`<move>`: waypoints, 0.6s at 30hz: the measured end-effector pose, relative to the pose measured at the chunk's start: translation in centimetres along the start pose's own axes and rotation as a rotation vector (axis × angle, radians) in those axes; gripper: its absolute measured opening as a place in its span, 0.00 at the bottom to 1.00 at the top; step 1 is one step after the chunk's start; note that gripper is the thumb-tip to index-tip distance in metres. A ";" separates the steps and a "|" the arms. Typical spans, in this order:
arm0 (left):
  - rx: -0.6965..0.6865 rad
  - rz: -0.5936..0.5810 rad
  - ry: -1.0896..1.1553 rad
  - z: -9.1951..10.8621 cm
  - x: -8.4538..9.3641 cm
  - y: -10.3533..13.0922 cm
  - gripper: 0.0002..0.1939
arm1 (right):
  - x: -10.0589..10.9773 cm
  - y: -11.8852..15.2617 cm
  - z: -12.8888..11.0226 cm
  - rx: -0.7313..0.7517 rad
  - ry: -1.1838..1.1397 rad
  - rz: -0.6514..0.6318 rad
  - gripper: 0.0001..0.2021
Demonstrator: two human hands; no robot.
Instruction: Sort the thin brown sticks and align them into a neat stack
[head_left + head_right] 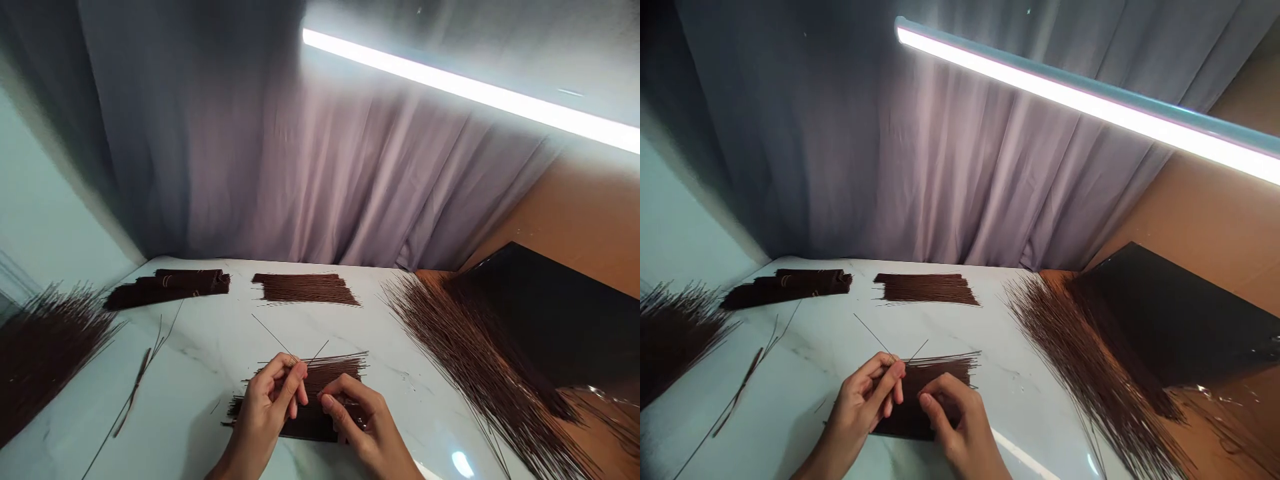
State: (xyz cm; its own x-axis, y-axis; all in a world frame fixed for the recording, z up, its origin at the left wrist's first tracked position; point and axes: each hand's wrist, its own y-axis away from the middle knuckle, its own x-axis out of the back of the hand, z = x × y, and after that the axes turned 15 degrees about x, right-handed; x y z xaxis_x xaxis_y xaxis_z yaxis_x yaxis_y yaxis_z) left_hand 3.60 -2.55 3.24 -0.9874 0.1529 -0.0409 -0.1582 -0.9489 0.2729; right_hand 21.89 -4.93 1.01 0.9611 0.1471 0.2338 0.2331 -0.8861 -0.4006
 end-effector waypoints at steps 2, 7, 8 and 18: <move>-0.027 -0.049 -0.048 0.3 0.2 0.5 0.17 | 1.0 -0.8 -0.1 -0.063 -0.109 -0.076 0.18; -0.034 -0.357 -0.280 1.2 0.5 1.6 0.18 | 5.6 -5.9 -3.4 0.051 -0.039 -0.397 0.14; -0.041 -0.364 -0.337 1.4 0.5 1.6 0.18 | 6.0 -6.6 -4.4 0.143 0.089 -0.431 0.13; 0.011 -0.170 -0.223 2.5 1.7 0.7 0.17 | 0.0 0.5 -1.0 0.257 0.365 -0.092 0.12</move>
State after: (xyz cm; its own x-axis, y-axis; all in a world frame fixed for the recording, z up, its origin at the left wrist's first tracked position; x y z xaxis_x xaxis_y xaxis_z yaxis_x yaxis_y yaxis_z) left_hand 1.80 -2.27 5.77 -0.9214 0.3677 0.1253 -0.3203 -0.9017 0.2905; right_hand 21.91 -5.82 1.65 0.8305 0.0146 0.5569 0.3883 -0.7320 -0.5598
